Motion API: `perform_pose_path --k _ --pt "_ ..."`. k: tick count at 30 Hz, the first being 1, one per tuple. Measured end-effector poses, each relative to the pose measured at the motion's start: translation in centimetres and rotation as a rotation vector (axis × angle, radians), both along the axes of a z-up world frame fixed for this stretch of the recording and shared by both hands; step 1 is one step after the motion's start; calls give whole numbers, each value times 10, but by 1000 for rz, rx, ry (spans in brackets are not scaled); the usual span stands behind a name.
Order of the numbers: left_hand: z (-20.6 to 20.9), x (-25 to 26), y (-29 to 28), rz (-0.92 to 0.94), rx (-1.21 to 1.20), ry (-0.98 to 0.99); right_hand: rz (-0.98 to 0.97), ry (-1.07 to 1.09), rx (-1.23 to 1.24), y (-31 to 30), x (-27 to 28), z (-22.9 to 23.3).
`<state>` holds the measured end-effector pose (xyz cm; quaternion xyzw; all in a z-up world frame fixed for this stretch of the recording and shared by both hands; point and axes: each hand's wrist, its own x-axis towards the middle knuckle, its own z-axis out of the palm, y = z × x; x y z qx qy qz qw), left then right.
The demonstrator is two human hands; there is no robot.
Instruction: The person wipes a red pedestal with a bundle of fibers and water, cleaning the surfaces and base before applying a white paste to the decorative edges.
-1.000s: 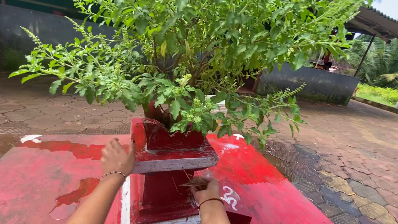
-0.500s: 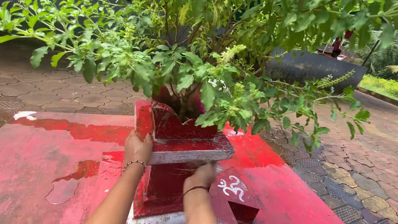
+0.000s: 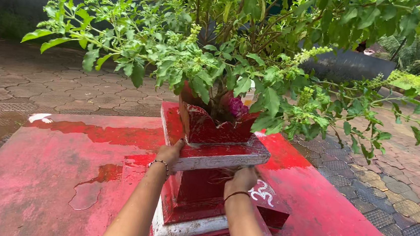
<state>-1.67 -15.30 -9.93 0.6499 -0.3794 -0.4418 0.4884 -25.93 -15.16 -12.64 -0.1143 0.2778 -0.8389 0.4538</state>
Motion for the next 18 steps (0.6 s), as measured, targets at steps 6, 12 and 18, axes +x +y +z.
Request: perform_pose_path --k 6,12,18 --pt "5 4 7 -205 -40 492 601 -330 126 -34 46 -67" --pt "2 0 5 -135 -31 421 270 -363 169 -84 -95 -59" --pt "-9 1 -10 18 -77 -85 313 -158 155 -53 9 -81"
